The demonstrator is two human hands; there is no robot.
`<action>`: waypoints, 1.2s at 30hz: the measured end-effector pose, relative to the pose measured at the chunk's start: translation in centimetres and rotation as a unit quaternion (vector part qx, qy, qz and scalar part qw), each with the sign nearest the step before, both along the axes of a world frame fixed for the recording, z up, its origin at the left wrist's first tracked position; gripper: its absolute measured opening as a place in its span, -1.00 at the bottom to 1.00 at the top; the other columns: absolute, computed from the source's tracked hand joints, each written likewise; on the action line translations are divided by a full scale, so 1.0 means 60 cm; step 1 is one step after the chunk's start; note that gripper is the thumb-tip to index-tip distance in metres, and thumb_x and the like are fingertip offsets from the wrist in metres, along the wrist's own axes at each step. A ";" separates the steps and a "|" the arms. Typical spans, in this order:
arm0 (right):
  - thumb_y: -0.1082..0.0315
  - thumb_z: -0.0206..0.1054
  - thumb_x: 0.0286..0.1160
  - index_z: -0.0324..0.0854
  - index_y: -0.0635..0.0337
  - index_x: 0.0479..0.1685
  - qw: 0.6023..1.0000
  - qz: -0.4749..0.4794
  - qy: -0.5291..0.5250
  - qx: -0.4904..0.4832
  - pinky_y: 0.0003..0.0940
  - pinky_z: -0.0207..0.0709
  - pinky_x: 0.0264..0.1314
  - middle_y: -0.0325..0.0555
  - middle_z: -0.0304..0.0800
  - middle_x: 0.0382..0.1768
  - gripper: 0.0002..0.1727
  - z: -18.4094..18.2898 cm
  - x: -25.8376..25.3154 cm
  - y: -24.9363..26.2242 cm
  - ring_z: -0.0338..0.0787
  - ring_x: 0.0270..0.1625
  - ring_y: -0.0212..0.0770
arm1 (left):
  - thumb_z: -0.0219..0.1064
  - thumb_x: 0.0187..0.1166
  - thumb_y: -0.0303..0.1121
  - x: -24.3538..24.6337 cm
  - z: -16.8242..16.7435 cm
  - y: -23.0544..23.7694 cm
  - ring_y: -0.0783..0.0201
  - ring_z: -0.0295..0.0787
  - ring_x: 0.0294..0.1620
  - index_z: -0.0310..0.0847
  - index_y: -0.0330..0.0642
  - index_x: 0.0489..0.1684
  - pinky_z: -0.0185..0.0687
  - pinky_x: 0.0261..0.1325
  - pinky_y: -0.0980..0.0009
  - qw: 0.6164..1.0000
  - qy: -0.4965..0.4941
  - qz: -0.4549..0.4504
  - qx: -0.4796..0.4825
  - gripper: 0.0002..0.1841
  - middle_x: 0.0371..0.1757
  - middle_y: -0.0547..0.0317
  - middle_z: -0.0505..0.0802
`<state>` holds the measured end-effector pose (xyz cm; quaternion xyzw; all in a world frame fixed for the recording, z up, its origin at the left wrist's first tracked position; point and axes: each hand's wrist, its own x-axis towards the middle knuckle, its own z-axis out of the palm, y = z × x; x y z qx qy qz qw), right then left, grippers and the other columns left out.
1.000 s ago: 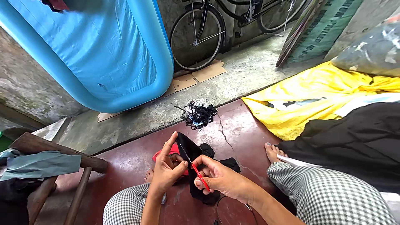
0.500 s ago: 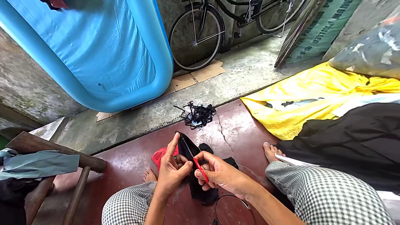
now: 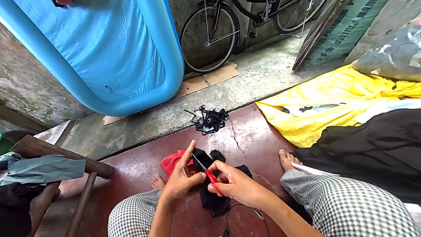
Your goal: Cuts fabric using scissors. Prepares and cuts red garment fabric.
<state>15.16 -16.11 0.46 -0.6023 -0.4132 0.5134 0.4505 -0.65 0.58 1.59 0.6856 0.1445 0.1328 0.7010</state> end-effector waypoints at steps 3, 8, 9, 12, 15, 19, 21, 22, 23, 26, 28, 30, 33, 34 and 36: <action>0.01 0.51 0.45 0.53 -0.15 0.29 0.983 0.046 -0.170 -0.046 -0.15 0.70 -0.16 -0.23 0.79 -0.29 -0.53 0.005 0.005 -0.013 0.80 -0.29 -0.23 | 0.57 0.31 -0.45 -0.011 0.001 0.025 0.04 0.77 0.27 0.16 0.36 0.86 0.79 0.24 0.08 0.998 0.049 -0.018 0.029 -0.01 0.55 0.09 0.64; 0.08 0.48 0.47 0.53 -0.11 0.31 0.937 0.109 -0.316 -0.101 0.24 0.62 -0.07 -0.05 0.80 -0.22 -0.55 0.027 -0.002 -0.030 0.81 -0.13 0.07 | 0.48 0.31 -0.52 -0.009 -0.011 0.037 0.10 0.77 0.25 0.40 0.06 0.74 0.75 0.27 0.14 0.996 0.086 0.026 0.027 -0.19 0.49 0.06 0.71; 0.09 0.48 0.48 0.53 -0.12 0.31 0.932 0.111 -0.329 -0.107 0.24 0.62 -0.07 -0.05 0.81 -0.22 -0.56 0.028 -0.002 -0.032 0.82 -0.12 0.07 | 0.47 0.29 -0.55 -0.007 -0.014 0.036 0.10 0.79 0.21 0.40 0.06 0.73 0.77 0.24 0.13 0.996 0.082 0.038 0.026 -0.18 0.48 0.06 0.71; 0.10 0.46 0.49 0.51 -0.12 0.31 0.927 0.093 -0.346 -0.113 0.21 0.62 -0.09 -0.06 0.81 -0.23 -0.56 0.028 -0.002 -0.035 0.82 -0.13 0.06 | 0.50 0.20 -0.64 -0.002 -0.009 0.033 0.10 0.84 0.05 0.38 0.19 0.75 0.82 0.10 0.15 0.996 0.067 0.063 0.014 -0.07 0.55 0.14 0.66; 0.09 0.45 0.51 0.51 -0.14 0.32 0.933 0.074 -0.336 -0.107 0.17 0.64 -0.09 -0.10 0.81 -0.24 -0.57 0.031 0.002 -0.037 0.83 -0.15 0.01 | 0.56 0.14 -0.65 -0.001 0.002 0.030 0.06 0.84 -0.04 0.33 0.28 0.78 0.85 0.03 0.12 0.997 0.030 0.066 0.001 0.02 0.55 0.09 0.64; 0.06 0.44 0.51 0.52 -0.15 0.35 0.954 0.043 -0.284 -0.087 0.14 0.65 -0.05 -0.12 0.80 -0.21 -0.55 0.032 0.005 -0.037 0.82 -0.14 -0.03 | 0.60 0.04 -0.70 -0.003 0.014 0.026 0.02 0.85 0.07 0.30 0.35 0.79 0.90 0.01 0.07 0.997 0.008 0.076 0.018 0.11 0.73 0.22 0.44; 0.05 0.44 0.52 0.51 -0.16 0.35 0.961 0.030 -0.263 -0.078 0.09 0.67 -0.03 -0.15 0.80 -0.19 -0.55 0.028 0.004 -0.035 0.82 -0.14 -0.07 | 0.60 0.04 -0.71 -0.004 0.016 0.024 -0.01 0.85 0.03 0.31 0.37 0.78 0.92 -0.04 0.05 0.996 0.005 0.087 0.024 0.11 0.76 0.23 0.37; 0.04 0.44 0.51 0.51 -0.17 0.35 0.965 0.025 -0.250 -0.071 0.06 0.68 -0.03 -0.17 0.81 -0.18 -0.55 0.024 0.003 -0.034 0.83 -0.14 -0.10 | 0.61 0.05 -0.70 -0.004 0.017 0.023 -0.01 0.86 -0.02 0.30 0.38 0.79 0.92 -0.06 0.05 0.995 0.002 0.093 0.024 0.12 0.75 0.21 0.37; 0.04 0.44 0.51 0.51 -0.17 0.34 0.969 0.022 -0.236 -0.063 0.02 0.70 -0.04 -0.18 0.81 -0.19 -0.55 0.020 0.001 -0.033 0.83 -0.15 -0.13 | 0.62 0.05 -0.69 -0.003 0.018 0.021 -0.01 0.86 -0.05 0.28 0.39 0.79 0.92 -0.07 0.06 0.995 -0.003 0.098 0.023 0.12 0.75 0.20 0.38; 0.01 0.46 0.49 0.51 -0.18 0.34 0.979 0.013 -0.197 -0.046 -0.08 0.72 -0.08 -0.21 0.82 -0.19 -0.53 0.011 -0.009 -0.029 0.83 -0.19 -0.20 | 0.60 0.10 -0.70 -0.004 0.019 0.017 0.01 0.86 -0.17 0.23 0.41 0.82 0.91 -0.09 0.07 0.993 -0.024 0.111 0.018 0.13 0.70 0.14 0.46; -0.02 0.46 0.48 0.50 -0.19 0.36 0.985 0.011 -0.170 -0.031 -0.15 0.73 -0.09 -0.24 0.82 -0.19 -0.50 0.007 -0.015 -0.026 0.84 -0.20 -0.24 | 0.58 0.11 -0.71 -0.006 0.020 0.016 0.02 0.86 -0.22 0.21 0.41 0.82 0.90 -0.10 0.08 0.993 -0.035 0.115 0.013 0.13 0.65 0.10 0.52; -0.06 0.48 0.45 0.48 -0.19 0.39 0.990 0.011 -0.140 -0.012 -0.24 0.71 -0.16 -0.26 0.79 -0.22 -0.45 0.003 -0.019 -0.023 0.80 -0.26 -0.29 | 0.56 0.11 -0.72 -0.007 0.022 0.015 0.05 0.86 -0.24 0.18 0.41 0.84 0.90 -0.11 0.10 0.993 -0.041 0.113 0.011 0.14 0.62 0.07 0.54; -0.09 0.52 0.38 0.46 -0.18 0.39 0.997 0.009 -0.081 0.015 -0.38 0.65 -0.27 -0.33 0.73 -0.28 -0.40 -0.004 -0.025 -0.017 0.73 -0.34 -0.38 | 0.55 0.11 -0.75 -0.008 0.024 0.013 0.00 0.87 -0.17 0.15 0.41 0.85 0.90 -0.09 0.09 0.994 -0.050 0.095 0.006 0.17 0.67 0.07 0.49; -0.09 0.53 0.36 0.46 -0.17 0.38 0.998 0.007 -0.066 0.021 -0.40 0.64 -0.29 -0.33 0.72 -0.28 -0.39 -0.006 -0.026 -0.015 0.72 -0.36 -0.38 | 0.55 0.11 -0.75 -0.007 0.023 0.012 -0.01 0.87 -0.17 0.14 0.41 0.85 0.91 -0.09 0.08 0.994 -0.053 0.091 0.007 0.17 0.67 0.06 0.49; -0.08 0.55 0.34 0.46 -0.17 0.38 0.998 0.006 -0.051 0.025 -0.40 0.64 -0.31 -0.32 0.71 -0.29 -0.38 -0.006 -0.026 -0.013 0.71 -0.37 -0.37 | 0.55 0.10 -0.74 -0.008 0.023 0.011 0.02 0.85 -0.22 0.15 0.43 0.85 0.90 -0.14 0.10 0.995 -0.054 0.088 0.011 0.17 0.65 0.05 0.48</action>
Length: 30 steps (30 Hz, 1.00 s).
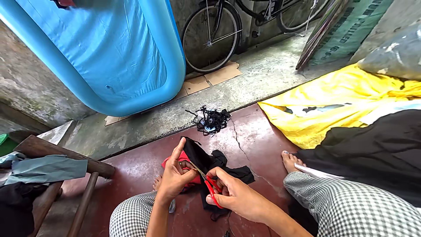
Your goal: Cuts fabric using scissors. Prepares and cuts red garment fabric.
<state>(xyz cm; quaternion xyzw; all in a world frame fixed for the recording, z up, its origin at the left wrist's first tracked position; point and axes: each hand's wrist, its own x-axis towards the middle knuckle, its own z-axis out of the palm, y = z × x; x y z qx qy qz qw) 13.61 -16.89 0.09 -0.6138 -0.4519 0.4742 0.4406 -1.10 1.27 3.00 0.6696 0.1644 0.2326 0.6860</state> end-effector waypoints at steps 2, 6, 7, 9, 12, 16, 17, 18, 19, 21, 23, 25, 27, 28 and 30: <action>-0.08 0.56 0.33 0.47 -0.18 0.37 1.000 -0.003 0.008 0.003 -0.40 0.64 -0.32 -0.31 0.72 -0.29 -0.38 0.000 0.001 0.001 0.72 -0.38 -0.37 | 0.56 0.09 -0.73 -0.001 -0.002 0.001 0.05 0.84 -0.26 0.18 0.44 0.83 0.90 -0.17 0.12 1.000 -0.001 0.000 0.009 0.16 0.66 0.06 0.45; 0.01 0.54 0.40 0.50 -0.10 0.31 0.998 0.010 0.061 0.009 -0.36 0.67 -0.33 -0.23 0.77 -0.31 -0.47 0.003 0.002 0.002 0.77 -0.36 -0.30 | 0.55 0.09 -0.75 -0.002 -0.003 0.002 0.08 0.82 -0.30 0.18 0.42 0.84 0.89 -0.23 0.15 1.000 0.001 0.003 0.016 0.16 0.70 0.10 0.42; 0.03 0.53 0.42 0.50 -0.09 0.31 0.997 0.014 0.072 0.007 -0.36 0.66 -0.34 -0.22 0.77 -0.32 -0.48 0.005 0.002 0.001 0.77 -0.37 -0.29 | 0.55 0.10 -0.75 -0.003 -0.002 0.002 0.09 0.82 -0.31 0.16 0.44 0.84 0.89 -0.24 0.16 1.000 0.001 0.002 0.018 0.17 0.68 0.10 0.43; 0.02 0.53 0.42 0.48 -0.08 0.33 0.997 0.024 0.078 0.007 -0.37 0.66 -0.32 -0.23 0.77 -0.31 -0.46 0.007 0.004 0.002 0.77 -0.36 -0.31 | 0.55 0.10 -0.74 -0.004 0.000 0.001 0.11 0.81 -0.34 0.12 0.47 0.86 0.88 -0.27 0.18 1.000 0.001 -0.004 0.021 0.19 0.64 0.07 0.47; -0.04 0.56 0.35 0.45 -0.10 0.36 0.997 0.028 0.069 0.013 -0.39 0.62 -0.34 -0.25 0.72 -0.32 -0.38 0.002 0.008 0.004 0.72 -0.39 -0.34 | 0.55 0.10 -0.74 -0.005 -0.001 -0.002 0.13 0.81 -0.32 0.07 0.44 0.88 0.89 -0.24 0.19 0.999 -0.001 -0.028 0.034 0.20 0.69 0.11 0.40; -0.05 0.57 0.31 0.49 -0.14 0.33 0.999 0.015 0.037 0.009 -0.37 0.62 -0.29 -0.27 0.70 -0.30 -0.40 0.004 0.015 0.006 0.71 -0.36 -0.34 | 0.54 0.12 -0.75 -0.005 -0.002 -0.004 0.12 0.83 -0.30 0.01 0.43 0.90 0.90 -0.19 0.18 0.998 -0.005 -0.039 0.041 0.22 0.70 0.10 0.41; 0.00 0.56 0.33 0.51 -0.13 0.32 0.999 0.013 0.041 0.010 -0.36 0.64 -0.28 -0.26 0.73 -0.30 -0.43 0.005 0.016 0.005 0.73 -0.35 -0.33 | 0.54 0.11 -0.76 -0.006 0.000 -0.004 0.12 0.82 -0.31 0.00 0.45 0.90 0.89 -0.20 0.19 0.999 -0.005 -0.035 0.038 0.23 0.67 0.08 0.44; 0.04 0.55 0.36 0.51 -0.11 0.31 0.999 0.013 0.046 0.010 -0.35 0.67 -0.27 -0.24 0.76 -0.29 -0.46 0.008 0.016 0.005 0.76 -0.34 -0.31 | 0.54 0.11 -0.75 -0.006 0.000 -0.003 0.12 0.81 -0.32 -0.01 0.46 0.90 0.89 -0.22 0.20 0.999 -0.008 -0.034 0.036 0.24 0.65 0.07 0.46; 0.06 0.54 0.39 0.51 -0.10 0.31 0.998 0.015 0.053 0.010 -0.35 0.68 -0.27 -0.22 0.78 -0.28 -0.48 0.011 0.017 0.005 0.78 -0.33 -0.30 | 0.53 0.11 -0.75 -0.006 0.001 -0.003 0.12 0.81 -0.33 -0.03 0.47 0.90 0.88 -0.24 0.21 0.999 -0.012 -0.034 0.033 0.24 0.62 0.03 0.51; 0.08 0.54 0.40 0.50 -0.09 0.31 0.998 0.023 0.065 0.012 -0.38 0.65 -0.33 -0.21 0.77 -0.31 -0.49 0.014 0.018 0.006 0.77 -0.37 -0.30 | 0.52 0.13 -0.75 -0.007 0.003 -0.002 0.13 0.81 -0.34 -0.06 0.46 0.91 0.86 -0.24 0.23 0.999 -0.017 -0.039 0.033 0.24 0.57 0.00 0.55; 0.06 0.54 0.40 0.47 -0.08 0.33 0.996 0.039 0.082 0.015 -0.41 0.60 -0.38 -0.22 0.74 -0.34 -0.46 0.017 0.020 0.006 0.73 -0.40 -0.32 | 0.51 0.15 -0.75 -0.006 0.003 -0.004 0.13 0.82 -0.32 -0.08 0.44 0.91 0.86 -0.22 0.24 0.998 -0.021 -0.049 0.036 0.24 0.54 -0.02 0.58; 0.04 0.56 0.37 0.47 -0.07 0.34 0.994 0.045 0.094 0.023 -0.41 0.61 -0.33 -0.21 0.74 -0.31 -0.43 0.017 0.021 0.008 0.73 -0.37 -0.33 | 0.51 0.18 -0.74 -0.006 0.003 -0.005 0.13 0.84 -0.30 -0.12 0.45 0.92 0.87 -0.18 0.23 0.997 -0.024 -0.064 0.040 0.24 0.50 -0.04 0.62; 0.03 0.57 0.36 0.47 -0.08 0.34 0.993 0.044 0.104 0.029 -0.42 0.61 -0.32 -0.22 0.74 -0.30 -0.42 0.017 0.022 0.010 0.73 -0.37 -0.34 | 0.51 0.19 -0.73 -0.006 0.003 -0.006 0.12 0.84 -0.29 -0.14 0.47 0.92 0.87 -0.18 0.23 0.996 -0.025 -0.069 0.041 0.24 0.50 -0.04 0.62; 0.04 0.57 0.36 0.47 -0.08 0.34 0.992 0.043 0.114 0.030 -0.42 0.61 -0.33 -0.21 0.74 -0.31 -0.42 0.018 0.022 0.010 0.73 -0.37 -0.33 | 0.51 0.19 -0.74 -0.006 0.003 -0.005 0.11 0.84 -0.28 -0.14 0.48 0.92 0.87 -0.18 0.23 0.996 -0.026 -0.069 0.041 0.25 0.51 -0.05 0.61; 0.11 0.55 0.39 0.48 -0.05 0.33 0.989 0.034 0.145 0.026 -0.41 0.60 -0.39 -0.18 0.74 -0.37 -0.46 0.022 0.018 0.010 0.73 -0.42 -0.30 | 0.51 0.18 -0.75 -0.007 0.004 -0.004 0.11 0.83 -0.28 -0.14 0.48 0.92 0.87 -0.19 0.23 0.997 -0.030 -0.067 0.039 0.25 0.56 -0.04 0.57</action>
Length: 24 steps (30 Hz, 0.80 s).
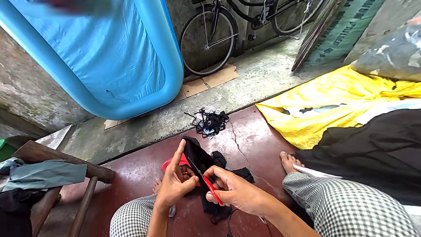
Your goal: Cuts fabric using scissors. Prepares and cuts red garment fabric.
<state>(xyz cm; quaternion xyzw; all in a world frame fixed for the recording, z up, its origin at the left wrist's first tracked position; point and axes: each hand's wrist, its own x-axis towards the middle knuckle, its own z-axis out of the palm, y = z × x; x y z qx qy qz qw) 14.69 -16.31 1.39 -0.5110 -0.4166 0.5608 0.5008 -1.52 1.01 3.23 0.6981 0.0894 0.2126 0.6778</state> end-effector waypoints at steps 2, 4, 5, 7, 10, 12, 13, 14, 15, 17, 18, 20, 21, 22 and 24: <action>0.18 0.52 0.45 0.47 -0.02 0.33 1.000 0.002 0.030 -0.006 -0.35 0.70 -0.33 -0.13 0.79 -0.35 -0.50 0.006 -0.001 0.000 0.80 -0.38 -0.24 | 0.51 0.16 -0.76 -0.001 0.000 0.000 0.14 0.80 -0.33 -0.15 0.47 0.92 0.84 -0.24 0.27 1.000 -0.004 0.003 -0.004 0.27 0.58 -0.03 0.54; 0.17 0.50 0.47 0.46 -0.01 0.33 0.999 0.012 0.041 -0.002 -0.38 0.67 -0.34 -0.12 0.79 -0.33 -0.51 0.007 -0.001 0.000 0.79 -0.37 -0.25 | 0.51 0.16 -0.77 -0.001 0.002 -0.002 0.15 0.80 -0.34 -0.18 0.47 0.93 0.84 -0.25 0.28 1.000 -0.003 -0.002 -0.008 0.28 0.57 -0.04 0.55; 0.15 0.51 0.46 0.45 -0.03 0.34 0.999 0.018 0.041 0.001 -0.40 0.64 -0.34 -0.14 0.77 -0.33 -0.49 0.006 0.000 0.001 0.77 -0.37 -0.27 | 0.51 0.16 -0.77 -0.001 0.002 -0.004 0.14 0.81 -0.34 -0.20 0.47 0.93 0.85 -0.24 0.27 1.000 0.000 -0.008 -0.010 0.29 0.56 -0.05 0.56; 0.10 0.53 0.42 0.44 -0.05 0.37 0.999 0.020 0.038 0.004 -0.42 0.58 -0.34 -0.17 0.74 -0.32 -0.45 0.002 0.003 0.002 0.72 -0.36 -0.31 | 0.52 0.17 -0.75 0.001 -0.001 -0.008 0.15 0.81 -0.33 -0.24 0.46 0.94 0.85 -0.24 0.26 1.000 0.004 -0.021 -0.006 0.30 0.64 -0.02 0.48; 0.10 0.56 0.39 0.44 -0.04 0.36 0.999 0.010 0.044 0.003 -0.41 0.61 -0.32 -0.17 0.75 -0.31 -0.42 -0.001 0.003 0.003 0.73 -0.35 -0.31 | 0.53 0.17 -0.74 0.004 -0.005 -0.010 0.16 0.80 -0.35 -0.23 0.44 0.94 0.84 -0.25 0.27 1.000 -0.001 -0.029 -0.004 0.29 0.67 -0.01 0.45; 0.18 0.53 0.42 0.47 -0.02 0.33 0.999 -0.004 0.050 -0.006 -0.39 0.66 -0.32 -0.15 0.77 -0.32 -0.49 0.003 0.000 0.003 0.77 -0.36 -0.28 | 0.53 0.16 -0.73 0.004 -0.004 -0.009 0.18 0.80 -0.35 -0.25 0.43 0.94 0.84 -0.25 0.28 1.000 0.002 -0.029 -0.004 0.30 0.68 0.01 0.44; 0.21 0.51 0.44 0.49 -0.01 0.31 0.999 -0.011 0.051 -0.012 -0.37 0.69 -0.33 -0.14 0.77 -0.34 -0.53 0.005 -0.001 0.002 0.79 -0.37 -0.26 | 0.53 0.16 -0.73 0.003 -0.004 -0.008 0.18 0.80 -0.35 -0.26 0.43 0.94 0.84 -0.25 0.29 1.000 0.010 -0.028 -0.006 0.30 0.63 -0.01 0.48; 0.22 0.50 0.46 0.49 0.01 0.29 0.998 -0.015 0.052 -0.019 -0.36 0.70 -0.34 -0.13 0.78 -0.35 -0.55 0.007 -0.001 0.001 0.80 -0.38 -0.25 | 0.53 0.16 -0.73 0.001 -0.003 -0.006 0.18 0.80 -0.37 -0.27 0.43 0.94 0.83 -0.26 0.30 0.999 0.023 -0.026 -0.007 0.31 0.58 -0.02 0.54; 0.22 0.49 0.47 0.49 0.01 0.29 0.999 -0.014 0.047 -0.024 -0.36 0.69 -0.35 -0.13 0.78 -0.36 -0.56 0.007 0.000 0.000 0.80 -0.39 -0.25 | 0.54 0.15 -0.72 -0.002 -0.002 -0.003 0.18 0.80 -0.38 -0.25 0.43 0.94 0.83 -0.28 0.29 0.999 0.040 -0.020 -0.005 0.30 0.55 -0.02 0.57; 0.20 0.49 0.48 0.49 -0.01 0.30 0.999 0.001 0.003 -0.033 -0.42 0.61 -0.43 -0.15 0.76 -0.38 -0.56 0.002 0.001 -0.001 0.75 -0.44 -0.29 | 0.55 0.16 -0.66 -0.009 0.000 0.008 0.18 0.80 -0.33 -0.03 0.37 0.91 0.85 -0.26 0.25 0.996 0.084 0.005 0.005 0.19 0.71 0.13 0.43; 0.19 0.49 0.48 0.49 -0.03 0.31 0.998 0.012 -0.037 -0.041 -0.43 0.56 -0.46 -0.17 0.75 -0.39 -0.55 -0.002 0.000 -0.001 0.72 -0.47 -0.31 | 0.53 0.19 -0.60 -0.012 0.000 0.014 0.18 0.81 -0.29 0.12 0.33 0.87 0.87 -0.23 0.22 0.994 0.107 0.024 0.013 0.08 0.77 0.20 0.35; 0.13 0.50 0.46 0.50 -0.07 0.32 0.990 0.025 -0.122 -0.062 -0.34 0.64 -0.35 -0.18 0.77 -0.34 -0.53 -0.012 -0.002 -0.002 0.76 -0.40 -0.28 | 0.37 0.35 -0.51 -0.013 0.001 0.018 0.14 0.85 -0.22 0.41 0.16 0.71 0.88 -0.18 0.14 0.987 0.143 0.075 0.010 -0.23 0.73 0.18 0.44; 0.10 0.50 0.46 0.51 -0.09 0.32 0.983 0.027 -0.166 -0.074 -0.27 0.70 -0.25 -0.19 0.78 -0.30 -0.52 -0.015 -0.003 -0.003 0.79 -0.34 -0.26 | 0.24 0.48 -0.48 -0.011 0.002 0.019 0.10 0.87 -0.15 0.55 0.06 0.59 0.88 -0.13 0.10 0.982 0.157 0.103 0.003 -0.41 0.66 0.15 0.52; 0.08 0.50 0.46 0.51 -0.10 0.32 0.974 0.029 -0.208 -0.086 -0.20 0.71 -0.17 -0.18 0.78 -0.27 -0.52 -0.016 -0.004 -0.005 0.80 -0.28 -0.23 | 0.11 0.60 -0.44 -0.008 0.000 0.019 0.08 0.86 -0.11 0.65 -0.03 0.47 0.88 -0.10 0.09 0.976 0.169 0.134 -0.001 -0.54 0.56 0.12 0.61; 0.07 0.48 0.48 0.51 -0.08 0.33 0.955 0.036 -0.274 -0.110 -0.03 0.69 -0.10 -0.13 0.77 -0.23 -0.53 -0.017 -0.006 -0.007 0.79 -0.22 -0.13 | 0.12 0.76 -0.35 -0.001 -0.009 0.023 0.09 0.87 -0.15 0.78 -0.19 0.20 0.87 -0.10 0.12 0.958 0.206 0.200 0.007 -0.69 0.29 0.04 0.78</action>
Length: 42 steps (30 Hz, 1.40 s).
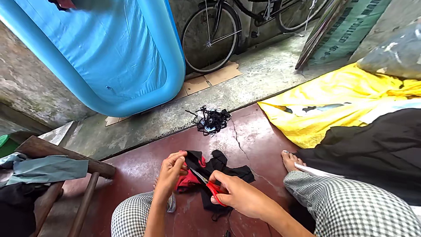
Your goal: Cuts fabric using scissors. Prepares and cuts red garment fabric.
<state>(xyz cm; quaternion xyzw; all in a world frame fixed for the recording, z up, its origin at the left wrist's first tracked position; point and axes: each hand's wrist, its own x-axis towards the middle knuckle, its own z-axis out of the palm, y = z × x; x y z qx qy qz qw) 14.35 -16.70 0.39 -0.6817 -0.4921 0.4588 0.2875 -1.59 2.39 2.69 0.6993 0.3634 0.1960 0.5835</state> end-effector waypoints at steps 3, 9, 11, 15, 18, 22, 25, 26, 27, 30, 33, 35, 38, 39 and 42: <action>0.08 0.46 0.50 0.50 -0.08 0.34 0.996 0.016 -0.072 -0.040 0.13 0.64 -0.05 -0.07 0.78 -0.20 -0.54 0.003 -0.004 -0.001 0.80 -0.15 -0.01 | 0.39 0.64 -0.35 0.006 -0.021 0.013 0.17 0.91 -0.31 0.84 -0.22 -0.10 0.90 -0.13 0.19 0.993 0.101 0.034 0.049 -0.85 -0.19 0.05 0.92; 0.12 0.44 0.51 0.49 -0.08 0.34 0.992 0.027 -0.109 -0.065 0.17 0.62 -0.02 -0.05 0.78 -0.18 -0.55 0.010 -0.009 -0.004 0.80 -0.09 0.03 | 0.30 0.51 -0.55 0.018 -0.035 0.022 0.16 0.92 -0.28 0.76 -0.24 0.24 0.90 -0.11 0.18 0.984 0.176 0.007 0.015 -0.66 -0.01 -0.04 0.91; 0.11 0.43 0.53 0.48 -0.07 0.35 0.992 0.019 -0.107 -0.064 0.16 0.62 0.00 -0.06 0.78 -0.18 -0.55 0.013 -0.009 -0.004 0.80 -0.08 0.03 | 0.27 0.55 -0.62 0.023 -0.029 0.015 0.14 0.89 -0.34 0.66 -0.32 0.36 0.88 -0.18 0.22 0.992 0.117 0.036 -0.036 -0.61 -0.01 -0.13 0.87; 0.07 0.45 0.50 0.50 -0.10 0.34 0.997 -0.034 -0.069 -0.028 0.11 0.65 -0.01 -0.12 0.79 -0.20 -0.54 0.006 -0.008 -0.003 0.81 -0.12 -0.03 | 0.34 0.46 -0.74 0.031 -0.011 0.000 0.07 0.84 -0.30 0.58 -0.31 0.47 0.87 -0.18 0.18 0.987 -0.059 0.094 -0.118 -0.47 0.08 -0.20 0.79; 0.03 0.46 0.49 0.50 -0.13 0.36 0.998 -0.059 -0.021 0.016 -0.01 0.70 -0.06 -0.16 0.81 -0.20 -0.52 -0.004 -0.008 -0.002 0.82 -0.19 -0.13 | 0.43 0.31 -0.79 0.026 0.001 -0.006 -0.03 0.85 -0.22 0.48 -0.14 0.62 0.89 -0.08 0.06 0.979 -0.135 0.066 -0.134 -0.25 0.30 -0.22 0.71; 0.01 0.47 0.47 0.49 -0.16 0.39 0.996 -0.060 0.049 0.050 -0.17 0.73 -0.11 -0.21 0.81 -0.18 -0.48 -0.005 -0.008 -0.002 0.82 -0.22 -0.24 | 0.51 0.09 -0.78 0.017 0.010 -0.009 -0.02 0.85 -0.26 0.37 0.04 0.72 0.90 -0.06 0.01 0.978 -0.165 0.019 -0.125 -0.02 0.39 -0.17 0.66; -0.04 0.49 0.43 0.46 -0.16 0.41 0.994 -0.050 0.078 0.059 -0.24 0.69 -0.19 -0.23 0.76 -0.22 -0.42 -0.001 -0.010 -0.001 0.77 -0.28 -0.28 | 0.59 0.01 -0.71 0.012 0.013 -0.012 0.02 0.83 -0.26 0.34 0.13 0.75 0.90 -0.07 0.01 0.981 -0.170 0.001 -0.097 0.05 0.45 -0.09 0.59; -0.05 0.50 0.41 0.45 -0.15 0.41 0.993 -0.048 0.085 0.062 -0.27 0.67 -0.21 -0.25 0.75 -0.24 -0.41 -0.001 -0.010 -0.001 0.75 -0.30 -0.29 | 0.61 -0.01 -0.70 0.011 0.014 -0.014 0.04 0.82 -0.27 0.36 0.16 0.74 0.90 -0.09 0.01 0.981 -0.171 0.001 -0.091 0.06 0.44 -0.07 0.59; -0.05 0.51 0.40 0.45 -0.15 0.41 0.992 -0.048 0.091 0.067 -0.30 0.66 -0.23 -0.26 0.74 -0.25 -0.40 0.000 -0.011 0.000 0.74 -0.31 -0.31 | 0.62 -0.03 -0.68 0.011 0.015 -0.015 0.04 0.82 -0.28 0.37 0.18 0.74 0.91 -0.10 0.02 0.981 -0.171 0.001 -0.085 0.07 0.44 -0.07 0.58; -0.06 0.52 0.38 0.46 -0.16 0.39 0.991 -0.048 0.095 0.077 -0.34 0.66 -0.24 -0.30 0.74 -0.25 -0.40 0.001 -0.012 0.001 0.74 -0.31 -0.35 | 0.65 -0.05 -0.66 0.009 0.016 -0.016 0.01 0.82 -0.25 0.38 0.21 0.74 0.91 -0.11 0.02 0.983 -0.171 0.000 -0.067 0.08 0.49 -0.04 0.55; -0.07 0.53 0.36 0.46 -0.15 0.38 0.988 -0.048 0.118 0.086 -0.37 0.65 -0.27 -0.30 0.73 -0.27 -0.39 -0.004 -0.014 0.002 0.73 -0.33 -0.35 | 0.61 -0.03 -0.69 0.009 0.014 -0.017 0.01 0.81 -0.28 0.38 0.22 0.74 0.91 -0.14 0.01 0.983 -0.176 -0.005 -0.054 0.07 0.50 -0.05 0.55; -0.06 0.56 0.35 0.46 -0.11 0.38 0.980 -0.044 0.170 0.091 -0.37 0.65 -0.28 -0.25 0.74 -0.26 -0.38 -0.005 -0.015 0.004 0.74 -0.35 -0.33 | 0.57 -0.03 -0.70 0.010 0.012 -0.018 0.03 0.80 -0.29 0.39 0.23 0.73 0.90 -0.17 0.04 0.984 -0.172 -0.015 -0.039 0.06 0.52 -0.03 0.53; 0.04 0.58 0.36 0.45 -0.02 0.37 0.960 -0.041 0.261 0.095 -0.35 0.66 -0.30 -0.18 0.77 -0.27 -0.38 -0.004 -0.017 0.007 0.77 -0.33 -0.28 | 0.56 -0.03 -0.67 0.011 0.011 -0.020 0.07 0.80 -0.28 0.40 0.25 0.72 0.89 -0.19 0.08 0.985 -0.167 -0.029 -0.026 0.05 0.55 0.03 0.51; 0.06 0.57 0.37 0.44 -0.01 0.37 0.954 -0.038 0.282 0.092 -0.34 0.67 -0.29 -0.16 0.78 -0.26 -0.39 -0.002 -0.016 0.007 0.78 -0.31 -0.27 | 0.56 -0.03 -0.66 0.011 0.011 -0.020 0.08 0.79 -0.29 0.40 0.24 0.72 0.89 -0.19 0.08 0.985 -0.168 -0.033 -0.025 0.04 0.55 0.04 0.50; 0.15 0.50 0.46 0.43 0.02 0.35 0.938 -0.029 0.336 0.081 -0.33 0.71 -0.25 -0.13 0.80 -0.27 -0.48 0.007 -0.015 0.006 0.82 -0.29 -0.23 | 0.55 -0.01 -0.67 0.010 0.013 -0.019 0.10 0.79 -0.28 0.39 0.24 0.73 0.88 -0.18 0.11 0.983 -0.177 -0.040 -0.026 0.04 0.58 0.05 0.48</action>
